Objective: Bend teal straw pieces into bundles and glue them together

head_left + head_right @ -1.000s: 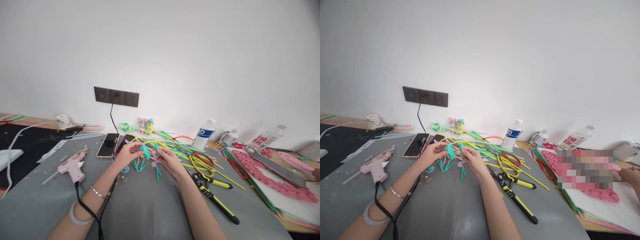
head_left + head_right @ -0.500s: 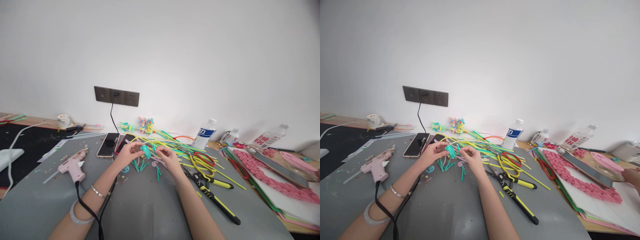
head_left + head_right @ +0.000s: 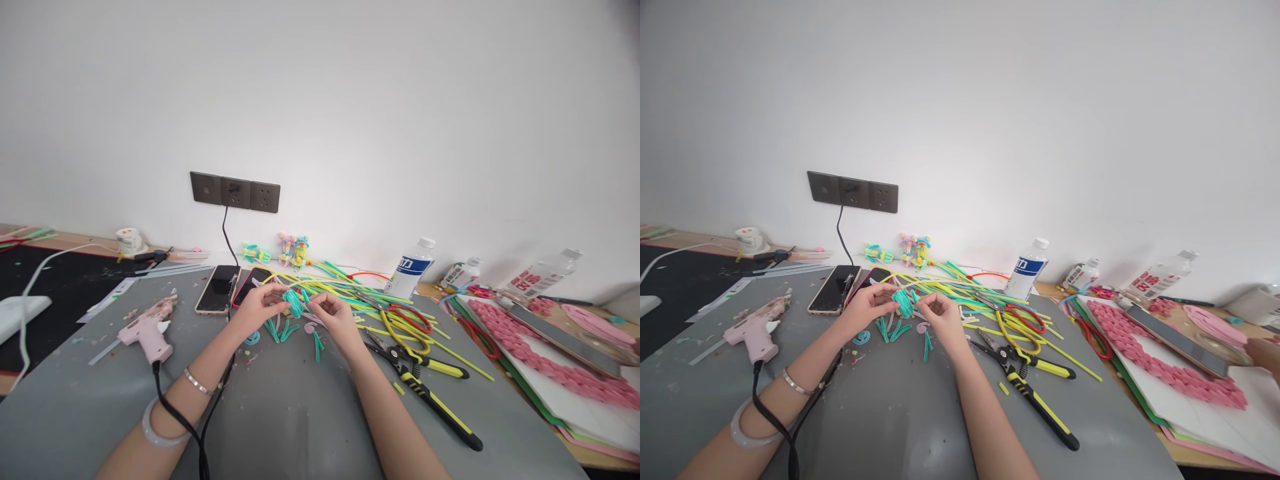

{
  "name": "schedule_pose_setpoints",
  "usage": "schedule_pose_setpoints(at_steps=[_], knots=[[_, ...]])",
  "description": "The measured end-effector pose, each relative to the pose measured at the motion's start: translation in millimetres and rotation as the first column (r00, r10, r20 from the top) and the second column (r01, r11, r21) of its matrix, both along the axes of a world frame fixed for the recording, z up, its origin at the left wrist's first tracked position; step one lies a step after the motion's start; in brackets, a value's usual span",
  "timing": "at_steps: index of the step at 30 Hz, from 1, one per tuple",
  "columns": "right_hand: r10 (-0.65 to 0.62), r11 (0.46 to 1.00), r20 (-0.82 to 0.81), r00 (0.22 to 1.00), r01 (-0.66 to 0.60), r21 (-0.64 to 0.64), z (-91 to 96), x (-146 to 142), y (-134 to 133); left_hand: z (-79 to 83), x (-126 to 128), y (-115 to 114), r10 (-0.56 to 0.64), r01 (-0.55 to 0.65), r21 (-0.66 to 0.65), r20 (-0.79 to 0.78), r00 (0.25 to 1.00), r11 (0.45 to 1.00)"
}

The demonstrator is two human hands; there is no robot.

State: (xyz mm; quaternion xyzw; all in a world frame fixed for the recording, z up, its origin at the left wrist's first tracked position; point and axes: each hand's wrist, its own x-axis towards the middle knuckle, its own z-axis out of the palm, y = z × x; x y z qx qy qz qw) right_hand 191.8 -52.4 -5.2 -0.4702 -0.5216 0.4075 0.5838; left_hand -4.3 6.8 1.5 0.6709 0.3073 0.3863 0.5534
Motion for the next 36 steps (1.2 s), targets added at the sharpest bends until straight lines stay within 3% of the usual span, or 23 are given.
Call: schedule_pose_setpoints(at_steps=[7, 23, 36], knots=[[-0.057, 0.998, -0.056, 0.997, 0.058, 0.007, -2.8, -1.8, 1.7, -1.0, 0.3, -0.2, 0.002, -0.001, 0.009, -0.008, 1.0, 1.0], [-0.022, 0.992, 0.071, 0.997, 0.013, 0.124, -2.2, -5.5, -0.7, 1.5, 1.3, -3.0, -0.019, 0.019, 0.011, 0.014, 1.0, 1.0], [-0.07, 0.976, 0.159, 0.985, 0.035, 0.217, -3.3, -10.8, -1.5, -1.6, 2.4, -1.8, -0.011, 0.011, 0.0, 0.013, 1.0, 1.0]])
